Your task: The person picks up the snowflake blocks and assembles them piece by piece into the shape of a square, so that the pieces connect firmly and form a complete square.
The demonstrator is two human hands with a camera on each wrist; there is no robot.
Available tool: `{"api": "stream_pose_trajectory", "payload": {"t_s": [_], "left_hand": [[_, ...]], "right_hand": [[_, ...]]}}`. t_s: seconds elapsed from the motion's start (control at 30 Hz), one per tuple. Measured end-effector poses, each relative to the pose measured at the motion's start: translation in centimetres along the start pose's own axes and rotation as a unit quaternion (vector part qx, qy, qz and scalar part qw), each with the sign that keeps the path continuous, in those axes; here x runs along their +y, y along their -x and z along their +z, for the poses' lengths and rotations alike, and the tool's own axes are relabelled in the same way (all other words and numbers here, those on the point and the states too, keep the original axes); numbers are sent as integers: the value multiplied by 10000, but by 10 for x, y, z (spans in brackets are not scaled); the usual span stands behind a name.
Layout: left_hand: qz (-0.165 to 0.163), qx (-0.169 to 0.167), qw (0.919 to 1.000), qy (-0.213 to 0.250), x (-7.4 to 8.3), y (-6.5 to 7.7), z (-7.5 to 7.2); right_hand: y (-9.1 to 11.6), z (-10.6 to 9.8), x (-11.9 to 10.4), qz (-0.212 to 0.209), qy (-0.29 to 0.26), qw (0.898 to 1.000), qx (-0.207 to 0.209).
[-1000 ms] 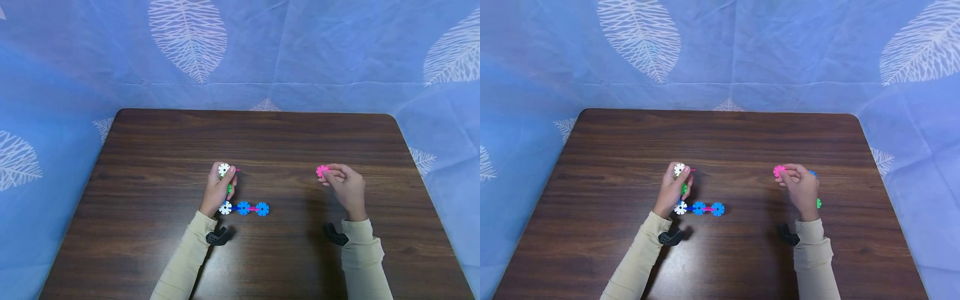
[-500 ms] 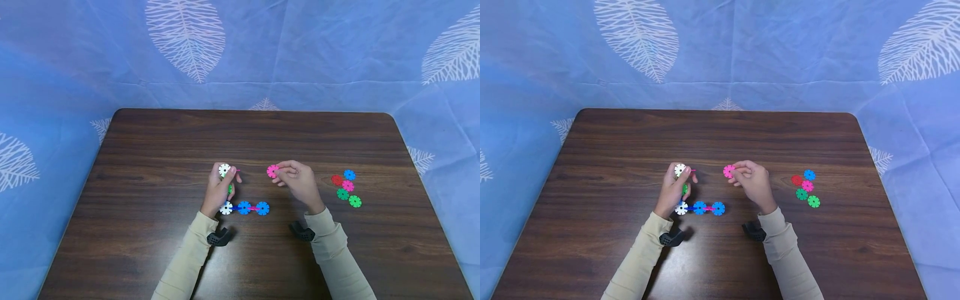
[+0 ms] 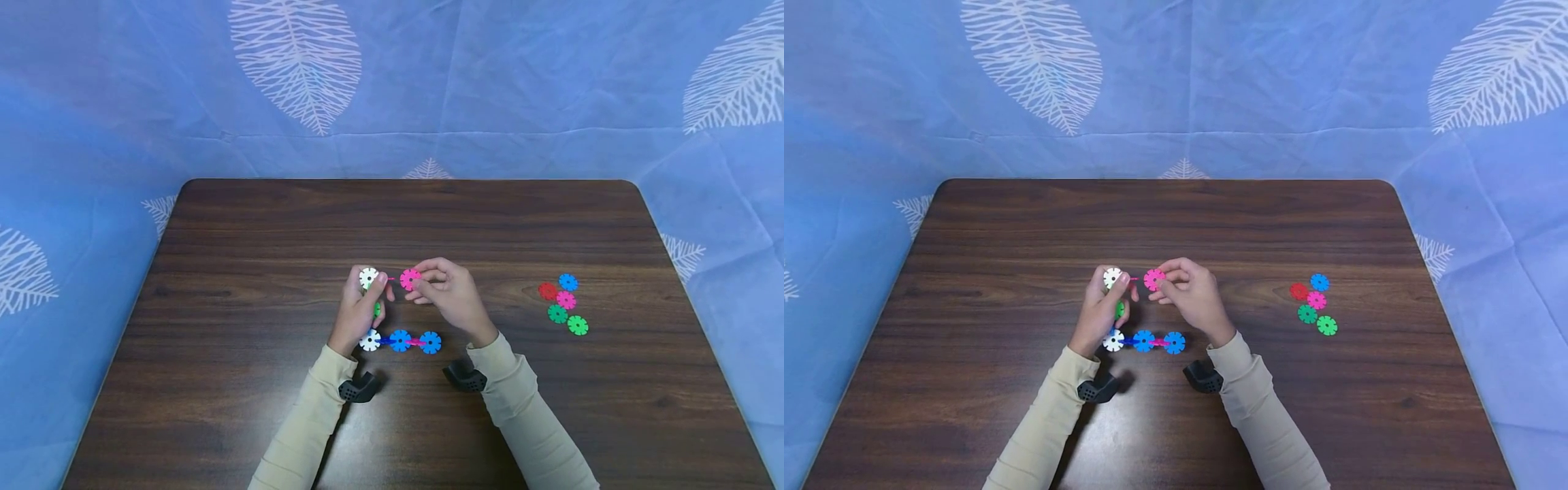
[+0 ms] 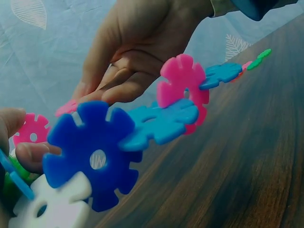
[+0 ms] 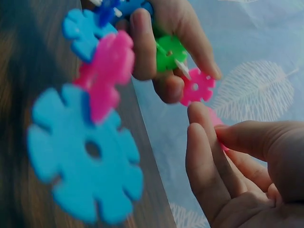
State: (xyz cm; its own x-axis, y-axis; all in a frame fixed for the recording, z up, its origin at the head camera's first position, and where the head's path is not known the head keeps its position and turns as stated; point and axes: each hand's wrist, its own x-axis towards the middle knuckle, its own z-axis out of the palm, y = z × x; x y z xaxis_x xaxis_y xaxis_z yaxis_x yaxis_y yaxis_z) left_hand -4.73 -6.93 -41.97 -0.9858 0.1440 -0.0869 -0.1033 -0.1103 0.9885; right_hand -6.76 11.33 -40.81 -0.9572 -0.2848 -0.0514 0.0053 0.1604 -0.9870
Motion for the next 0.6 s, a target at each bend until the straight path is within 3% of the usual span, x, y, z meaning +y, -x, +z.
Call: {"api": "stream_pose_trajectory", "payload": {"t_s": [0.17, 0.4, 0.6], "left_hand": [[6, -26, 9999, 105, -1, 0, 1], [57, -15, 9999, 154, -22, -7, -2], [243, -1, 9995, 180, -25, -6, -2]], "right_hand": [[-1, 7, 0, 105, 68, 9998, 160], [-1, 12, -1, 225, 94, 9995, 211], [-2, 15, -2, 251, 90, 9995, 187]]}}
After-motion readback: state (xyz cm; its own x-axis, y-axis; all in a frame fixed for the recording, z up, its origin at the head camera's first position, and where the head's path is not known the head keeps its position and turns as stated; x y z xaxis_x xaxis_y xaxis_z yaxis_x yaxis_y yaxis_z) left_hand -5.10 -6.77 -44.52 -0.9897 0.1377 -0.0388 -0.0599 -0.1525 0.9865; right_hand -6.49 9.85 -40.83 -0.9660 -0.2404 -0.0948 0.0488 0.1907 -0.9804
